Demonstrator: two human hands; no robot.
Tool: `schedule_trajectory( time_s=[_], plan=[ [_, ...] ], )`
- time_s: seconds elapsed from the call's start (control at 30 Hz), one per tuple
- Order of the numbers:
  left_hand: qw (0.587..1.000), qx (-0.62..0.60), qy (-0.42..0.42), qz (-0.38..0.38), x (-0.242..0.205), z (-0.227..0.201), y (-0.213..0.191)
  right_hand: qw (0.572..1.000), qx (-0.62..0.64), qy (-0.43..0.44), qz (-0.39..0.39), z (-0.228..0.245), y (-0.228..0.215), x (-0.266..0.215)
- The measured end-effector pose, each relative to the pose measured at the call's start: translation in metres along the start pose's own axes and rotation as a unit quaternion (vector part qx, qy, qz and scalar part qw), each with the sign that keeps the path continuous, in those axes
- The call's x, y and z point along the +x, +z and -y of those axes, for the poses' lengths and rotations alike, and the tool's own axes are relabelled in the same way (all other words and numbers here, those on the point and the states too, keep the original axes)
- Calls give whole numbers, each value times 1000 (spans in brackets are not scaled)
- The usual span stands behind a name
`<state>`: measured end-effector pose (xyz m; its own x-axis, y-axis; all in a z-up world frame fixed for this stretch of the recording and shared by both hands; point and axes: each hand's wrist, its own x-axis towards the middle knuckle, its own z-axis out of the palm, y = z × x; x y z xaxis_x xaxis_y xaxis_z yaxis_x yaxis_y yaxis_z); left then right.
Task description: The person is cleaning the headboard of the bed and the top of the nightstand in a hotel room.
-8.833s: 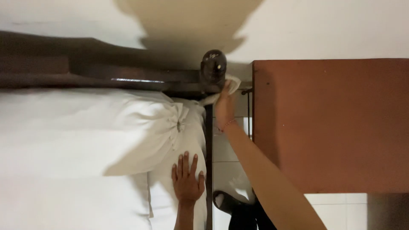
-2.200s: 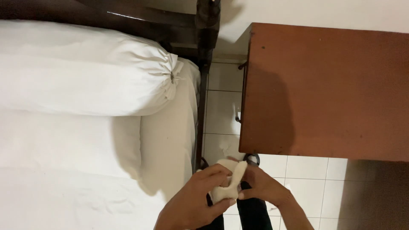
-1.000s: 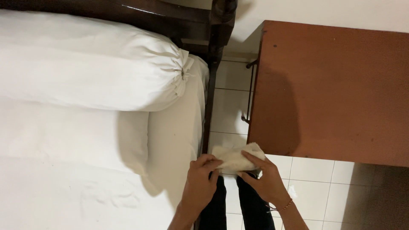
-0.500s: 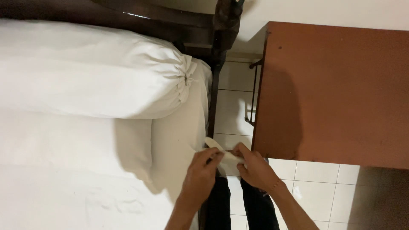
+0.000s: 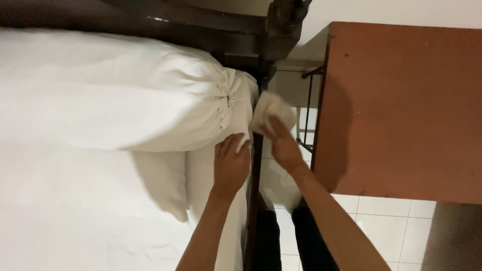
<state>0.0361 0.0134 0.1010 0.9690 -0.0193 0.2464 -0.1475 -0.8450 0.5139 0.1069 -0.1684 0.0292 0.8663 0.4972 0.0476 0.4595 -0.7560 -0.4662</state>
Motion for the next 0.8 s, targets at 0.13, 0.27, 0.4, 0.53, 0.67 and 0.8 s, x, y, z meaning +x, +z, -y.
schedule_trajectory(
  time_s=[0.13, 0.27, 0.4, 0.53, 0.67, 0.8],
  plan=[
    [999, 53, 7, -6, -7, 32, -5, 994, 103, 17, 44, 8, 19, 3],
    [998, 46, 25, -23, -11, 62, 2, 971, 205, 117, -41, 4, 40, 3],
    [997, 64, 19, -36, -8, 65, 2, 927, 259, 254, -97, 11, 33, 39],
    [996, 69, 24, -40, -13, 78, 16, 940, 231, 233, -90, -6, 70, 58],
    [998, 64, 5, -16, -13, 84, 22, 941, 240, 218, -100, -2, 99, 56],
    [996, 70, 16, -46, -22, 96, 38, 936, 271, 194, -115, 23, 111, 3]
  ],
)
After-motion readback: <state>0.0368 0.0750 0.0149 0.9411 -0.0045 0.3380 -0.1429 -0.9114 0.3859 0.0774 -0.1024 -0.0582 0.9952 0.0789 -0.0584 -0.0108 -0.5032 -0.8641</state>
